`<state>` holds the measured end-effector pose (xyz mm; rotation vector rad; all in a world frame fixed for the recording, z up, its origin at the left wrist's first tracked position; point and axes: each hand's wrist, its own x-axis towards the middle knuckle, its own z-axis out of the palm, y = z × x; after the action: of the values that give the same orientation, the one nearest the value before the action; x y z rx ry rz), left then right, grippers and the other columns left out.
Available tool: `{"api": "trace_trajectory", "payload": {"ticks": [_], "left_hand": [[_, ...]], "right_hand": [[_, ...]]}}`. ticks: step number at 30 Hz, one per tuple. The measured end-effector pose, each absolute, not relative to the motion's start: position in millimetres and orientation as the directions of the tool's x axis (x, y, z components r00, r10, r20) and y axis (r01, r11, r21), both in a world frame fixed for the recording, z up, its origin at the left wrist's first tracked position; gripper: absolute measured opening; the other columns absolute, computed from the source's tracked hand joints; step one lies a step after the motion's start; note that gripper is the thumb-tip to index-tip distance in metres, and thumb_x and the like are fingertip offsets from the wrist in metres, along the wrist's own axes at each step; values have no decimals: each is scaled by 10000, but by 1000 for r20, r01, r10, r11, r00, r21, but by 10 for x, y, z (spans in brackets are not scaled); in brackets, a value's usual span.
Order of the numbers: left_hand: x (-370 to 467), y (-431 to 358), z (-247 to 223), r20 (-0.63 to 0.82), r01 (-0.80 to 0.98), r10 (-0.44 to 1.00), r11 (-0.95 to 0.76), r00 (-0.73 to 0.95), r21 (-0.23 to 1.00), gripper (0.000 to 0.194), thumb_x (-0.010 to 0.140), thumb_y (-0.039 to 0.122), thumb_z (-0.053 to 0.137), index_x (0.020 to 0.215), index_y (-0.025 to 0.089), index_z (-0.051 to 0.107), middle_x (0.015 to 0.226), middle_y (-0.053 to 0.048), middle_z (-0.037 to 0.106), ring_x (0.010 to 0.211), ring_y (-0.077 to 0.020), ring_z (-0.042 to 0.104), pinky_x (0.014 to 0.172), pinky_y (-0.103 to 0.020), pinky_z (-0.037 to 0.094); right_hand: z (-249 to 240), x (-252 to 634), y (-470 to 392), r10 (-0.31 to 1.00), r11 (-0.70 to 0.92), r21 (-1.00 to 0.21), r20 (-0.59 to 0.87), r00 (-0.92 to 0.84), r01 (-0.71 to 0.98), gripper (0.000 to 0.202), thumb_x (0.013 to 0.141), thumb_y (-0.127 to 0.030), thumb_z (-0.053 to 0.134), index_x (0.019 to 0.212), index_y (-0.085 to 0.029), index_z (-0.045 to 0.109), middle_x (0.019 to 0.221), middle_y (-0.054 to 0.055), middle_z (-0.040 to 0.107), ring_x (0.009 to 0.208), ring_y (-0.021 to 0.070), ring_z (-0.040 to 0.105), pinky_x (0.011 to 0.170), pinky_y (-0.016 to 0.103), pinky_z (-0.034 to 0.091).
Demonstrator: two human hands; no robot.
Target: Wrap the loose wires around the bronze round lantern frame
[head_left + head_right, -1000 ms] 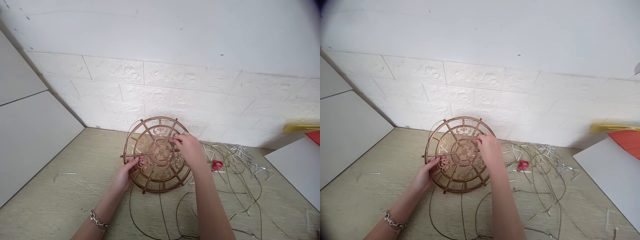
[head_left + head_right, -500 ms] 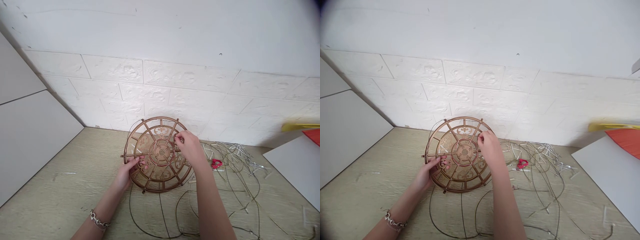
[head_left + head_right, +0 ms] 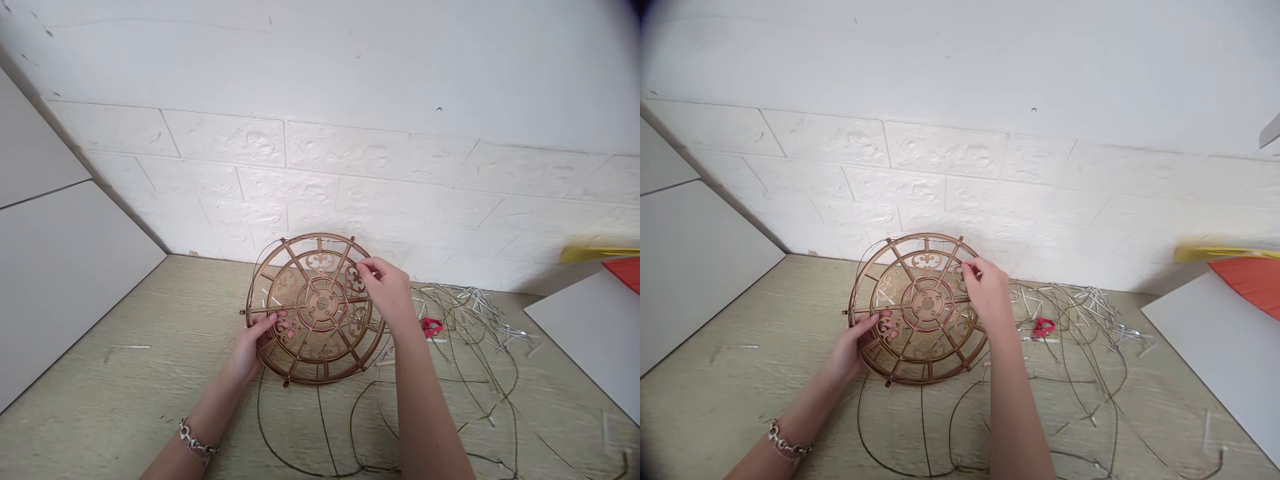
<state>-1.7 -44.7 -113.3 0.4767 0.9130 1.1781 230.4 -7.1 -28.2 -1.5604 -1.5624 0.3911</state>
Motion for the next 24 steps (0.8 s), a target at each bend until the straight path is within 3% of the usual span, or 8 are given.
{"api": "trace_trajectory", "payload": {"ticks": [6,14,20,24], "left_hand": [[-21,-441,-1162,-339,-576,935,334,103,746,209,640,228,666,791,84,682,667,-82,669,630,-188,634,668,-309,503],[-9,-447,-1112,-350,-580,933,332,86,744,196,638,224,656,780,89,672,657,-69,661,607,-187,629,643,-300,488],[-1,-452,-1088,-355,-574,931,335,82,747,198,632,228,655,777,95,668,655,-66,661,600,-189,631,643,-302,487],[1,-453,-1077,-358,-575,931,335,78,747,184,634,217,652,771,95,668,651,-64,660,596,-187,633,636,-292,487]], "right_hand": [[-311,2331,-48,960,74,-884,189,209,462,220,796,-344,415,863,-200,567,744,1,624,532,123,534,552,254,396],[-310,2411,-32,923,109,-840,284,259,531,309,747,-447,525,836,-193,677,768,19,652,734,176,555,687,284,392],[-316,2420,-20,940,112,-927,215,264,358,413,727,-528,532,885,-167,659,646,12,594,528,129,476,516,249,366],[-334,2461,-15,954,99,-933,188,234,346,399,723,-523,535,873,-169,645,657,10,583,500,111,442,486,240,344]]}}
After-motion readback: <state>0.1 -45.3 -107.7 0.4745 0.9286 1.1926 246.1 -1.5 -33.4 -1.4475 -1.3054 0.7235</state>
